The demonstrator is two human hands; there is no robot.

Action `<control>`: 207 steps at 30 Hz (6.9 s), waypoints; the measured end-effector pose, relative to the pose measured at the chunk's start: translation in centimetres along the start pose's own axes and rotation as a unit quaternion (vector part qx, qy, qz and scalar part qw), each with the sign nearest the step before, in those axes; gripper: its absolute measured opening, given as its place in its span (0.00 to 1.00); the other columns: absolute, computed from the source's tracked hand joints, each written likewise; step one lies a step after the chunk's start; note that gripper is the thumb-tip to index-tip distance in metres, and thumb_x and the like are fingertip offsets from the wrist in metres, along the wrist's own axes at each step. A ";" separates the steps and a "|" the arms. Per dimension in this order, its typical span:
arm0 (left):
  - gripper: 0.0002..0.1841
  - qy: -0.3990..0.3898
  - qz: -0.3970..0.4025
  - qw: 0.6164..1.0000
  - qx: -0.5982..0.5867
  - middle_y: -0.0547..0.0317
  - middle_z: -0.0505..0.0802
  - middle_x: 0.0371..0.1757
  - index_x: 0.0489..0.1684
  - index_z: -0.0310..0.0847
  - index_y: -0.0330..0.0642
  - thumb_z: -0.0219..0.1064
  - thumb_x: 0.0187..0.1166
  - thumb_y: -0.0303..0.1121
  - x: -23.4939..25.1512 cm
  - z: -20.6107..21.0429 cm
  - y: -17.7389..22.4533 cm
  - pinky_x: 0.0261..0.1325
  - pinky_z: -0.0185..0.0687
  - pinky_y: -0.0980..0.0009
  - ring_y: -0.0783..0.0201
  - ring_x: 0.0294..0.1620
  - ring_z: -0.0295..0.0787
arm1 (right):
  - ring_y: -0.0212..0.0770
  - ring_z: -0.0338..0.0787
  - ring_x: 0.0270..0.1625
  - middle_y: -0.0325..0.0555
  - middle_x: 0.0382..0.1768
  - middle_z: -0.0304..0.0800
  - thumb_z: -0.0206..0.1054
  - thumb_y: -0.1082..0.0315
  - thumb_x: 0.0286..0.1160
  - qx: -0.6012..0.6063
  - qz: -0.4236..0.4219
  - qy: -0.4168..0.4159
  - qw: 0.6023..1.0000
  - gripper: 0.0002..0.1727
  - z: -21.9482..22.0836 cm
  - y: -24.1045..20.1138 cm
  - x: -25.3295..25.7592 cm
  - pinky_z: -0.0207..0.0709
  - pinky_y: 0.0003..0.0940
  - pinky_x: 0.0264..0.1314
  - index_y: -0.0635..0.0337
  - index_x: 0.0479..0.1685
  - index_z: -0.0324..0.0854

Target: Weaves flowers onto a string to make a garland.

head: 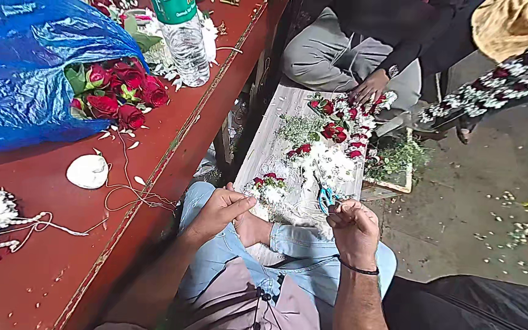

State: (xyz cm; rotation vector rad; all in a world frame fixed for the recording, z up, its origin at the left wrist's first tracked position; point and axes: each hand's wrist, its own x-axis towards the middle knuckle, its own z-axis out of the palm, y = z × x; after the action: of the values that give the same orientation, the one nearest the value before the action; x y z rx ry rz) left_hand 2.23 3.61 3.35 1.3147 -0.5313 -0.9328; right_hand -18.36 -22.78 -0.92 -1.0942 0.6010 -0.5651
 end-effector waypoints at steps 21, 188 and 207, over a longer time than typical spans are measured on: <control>0.15 -0.031 -0.114 0.993 0.019 0.64 0.92 0.24 0.40 0.91 0.34 0.54 0.79 0.23 0.1 0.5 0.5 0.18 0.60 0.83 0.82 0.15 0.69 | 0.27 0.77 0.19 0.31 0.20 0.83 0.51 0.67 0.79 0.026 -0.029 0.049 0.998 0.17 -2.9 -0.6 0.5 0.69 0.23 0.18 0.47 0.24 0.83; 0.21 -0.094 -0.205 0.965 0.134 0.50 0.94 0.55 0.69 0.74 0.38 0.64 0.76 0.21 0.6 0.2 -1.4 0.57 0.91 0.64 0.62 0.51 0.95 | 0.27 0.75 0.17 0.31 0.18 0.80 0.44 0.66 0.83 0.034 0.042 0.194 0.979 0.18 -8.1 3.3 1.0 0.65 0.21 0.17 0.46 0.26 0.74; 0.10 -0.055 -0.005 0.998 -0.011 0.61 0.92 0.36 0.48 0.88 0.43 0.71 0.75 0.35 0.7 1.4 0.0 0.36 0.86 0.73 0.69 0.30 0.87 | 0.32 0.89 0.52 0.45 0.49 0.91 0.66 0.64 0.83 -0.138 0.025 -0.365 0.920 0.17 8.3 0.5 -2.6 0.84 0.34 0.60 0.68 0.62 0.84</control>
State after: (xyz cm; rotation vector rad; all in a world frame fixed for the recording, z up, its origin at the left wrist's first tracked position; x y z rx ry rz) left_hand 1.54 2.23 3.51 1.2522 -0.5977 -1.0211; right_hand -14.38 -15.56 1.79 -1.4429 0.0464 0.0043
